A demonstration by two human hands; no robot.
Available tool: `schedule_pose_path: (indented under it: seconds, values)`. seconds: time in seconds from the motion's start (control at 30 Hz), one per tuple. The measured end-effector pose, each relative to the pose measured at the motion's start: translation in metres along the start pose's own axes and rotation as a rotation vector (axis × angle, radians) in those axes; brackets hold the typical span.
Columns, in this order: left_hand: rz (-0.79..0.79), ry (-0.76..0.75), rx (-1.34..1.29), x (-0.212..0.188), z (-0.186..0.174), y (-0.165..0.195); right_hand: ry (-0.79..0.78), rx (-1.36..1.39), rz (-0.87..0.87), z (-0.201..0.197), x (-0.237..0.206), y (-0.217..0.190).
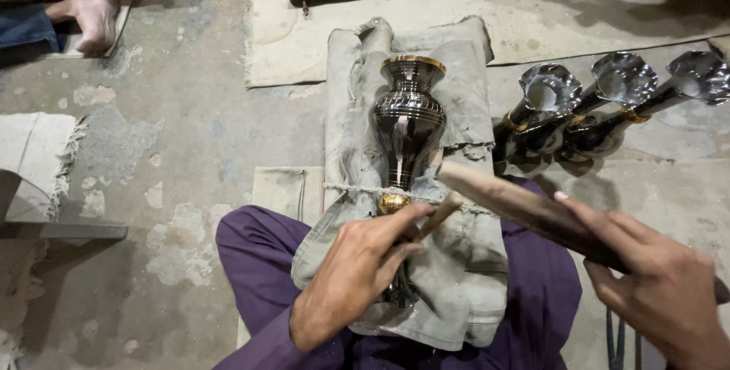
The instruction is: The person sits cross-legged on the floor holding a small punch against a dark metal vase resting on a cloth pad on their lap, and repeatedly strikes the punch with a wooden mallet to emboss decorative bands into the vase body, repositioning the punch around the gold collar as they work.
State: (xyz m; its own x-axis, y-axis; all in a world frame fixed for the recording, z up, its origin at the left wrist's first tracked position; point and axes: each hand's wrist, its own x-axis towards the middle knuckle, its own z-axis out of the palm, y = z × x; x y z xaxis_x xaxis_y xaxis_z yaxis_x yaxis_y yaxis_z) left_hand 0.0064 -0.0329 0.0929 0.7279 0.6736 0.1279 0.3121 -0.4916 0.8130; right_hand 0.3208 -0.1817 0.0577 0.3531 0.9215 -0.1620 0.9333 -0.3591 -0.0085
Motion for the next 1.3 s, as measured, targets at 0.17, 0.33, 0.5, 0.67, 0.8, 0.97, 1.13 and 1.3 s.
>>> schedule_pose_path:
  seconds: [0.17, 0.33, 0.5, 0.67, 0.8, 0.97, 1.13, 1.3]
  values:
    - [-0.081, 0.361, -0.232, -0.026, 0.004, -0.033, 0.142, 0.63, -0.207, 0.029, -0.018, -0.013]
    - [-0.494, 0.542, -0.488, -0.084, 0.019, -0.082, 0.027, 0.895, -0.359, 0.043, -0.032, -0.055]
    - [-0.365, 0.162, -0.069, -0.129, 0.033, -0.096, -0.051, 0.881, -0.522, 0.041, -0.038, -0.111]
    - [-0.143, 0.161, 0.11, -0.109, 0.044, -0.091, 0.255, 0.484, -0.687, 0.044, -0.044, -0.148]
    - [-0.039, 0.322, 0.24, -0.1, 0.053, -0.084, 0.355, 0.274, -0.742, 0.049, -0.046, -0.16]
    - [0.145, 0.32, 0.269, -0.096, 0.067, -0.09, 0.32, 0.417, -0.64, 0.042, -0.042, -0.144]
    - [0.24, 0.279, 0.325, -0.102, 0.065, -0.092, 0.233, 0.603, -0.523, 0.035, -0.038, -0.125]
    - [0.166, 0.354, 0.239, -0.111, 0.059, -0.094, 0.41, 0.48, -0.666, 0.04, -0.044, -0.132]
